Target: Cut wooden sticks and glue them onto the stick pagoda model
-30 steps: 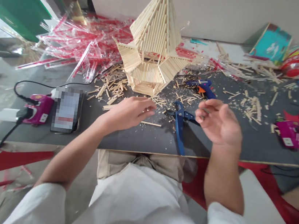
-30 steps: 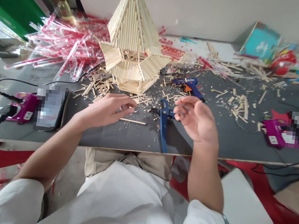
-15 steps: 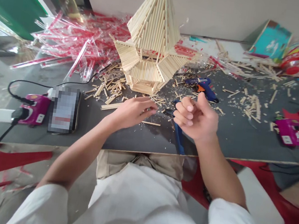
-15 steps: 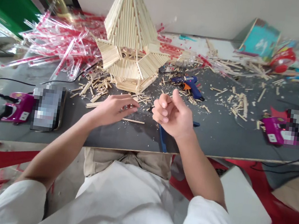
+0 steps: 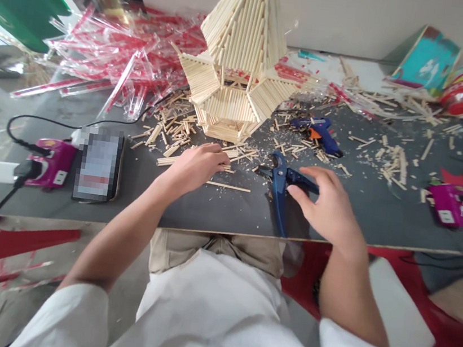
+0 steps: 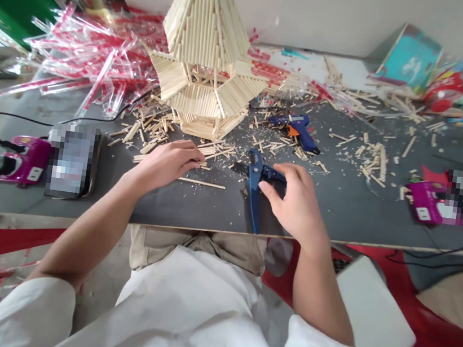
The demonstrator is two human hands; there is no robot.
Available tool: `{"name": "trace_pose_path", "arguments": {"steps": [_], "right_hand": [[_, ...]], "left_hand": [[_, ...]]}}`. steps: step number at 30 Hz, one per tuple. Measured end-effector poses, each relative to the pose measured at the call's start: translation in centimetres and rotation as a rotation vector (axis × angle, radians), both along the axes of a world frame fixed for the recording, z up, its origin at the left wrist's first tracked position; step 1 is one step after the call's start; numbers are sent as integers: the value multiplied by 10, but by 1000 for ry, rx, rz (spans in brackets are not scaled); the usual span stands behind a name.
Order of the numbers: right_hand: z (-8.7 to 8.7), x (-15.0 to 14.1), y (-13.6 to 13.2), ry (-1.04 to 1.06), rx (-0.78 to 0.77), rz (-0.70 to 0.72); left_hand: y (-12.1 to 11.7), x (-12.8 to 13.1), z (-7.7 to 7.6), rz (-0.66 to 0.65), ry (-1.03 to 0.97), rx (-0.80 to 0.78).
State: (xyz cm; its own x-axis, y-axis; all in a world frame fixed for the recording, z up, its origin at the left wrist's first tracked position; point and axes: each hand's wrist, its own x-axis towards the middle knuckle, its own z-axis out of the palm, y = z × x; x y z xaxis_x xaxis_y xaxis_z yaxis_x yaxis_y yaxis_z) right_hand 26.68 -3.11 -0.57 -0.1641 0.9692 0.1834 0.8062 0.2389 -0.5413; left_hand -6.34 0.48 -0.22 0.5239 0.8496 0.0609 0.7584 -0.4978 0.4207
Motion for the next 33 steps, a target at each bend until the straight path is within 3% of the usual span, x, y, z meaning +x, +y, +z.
{"name": "trace_pose_path", "arguments": {"steps": [8,14,19,22,25,30,33], "right_hand": [[-4,-13,-21,-437,-220,-40],[2,-27,-23,-648,-132,-32],[-1,-37,-26,-699,-46,-83],[1,-32,-21,-597,-43,-128],[8,-20,-17,-329,-139,-148],[15,-18,-31,222,-399,-162],[12,-34,-45,406,-410,-171]], "left_hand": [[0,6,3,74,43,-75],[0,12,5,120,79,-92],[-7,15,10,157,84,-57],[-10,14,14,200,38,19],[-10,17,15,229,-142,58],[-12,37,13,198,-671,-190],[-13,54,16,203,-844,-322]]}}
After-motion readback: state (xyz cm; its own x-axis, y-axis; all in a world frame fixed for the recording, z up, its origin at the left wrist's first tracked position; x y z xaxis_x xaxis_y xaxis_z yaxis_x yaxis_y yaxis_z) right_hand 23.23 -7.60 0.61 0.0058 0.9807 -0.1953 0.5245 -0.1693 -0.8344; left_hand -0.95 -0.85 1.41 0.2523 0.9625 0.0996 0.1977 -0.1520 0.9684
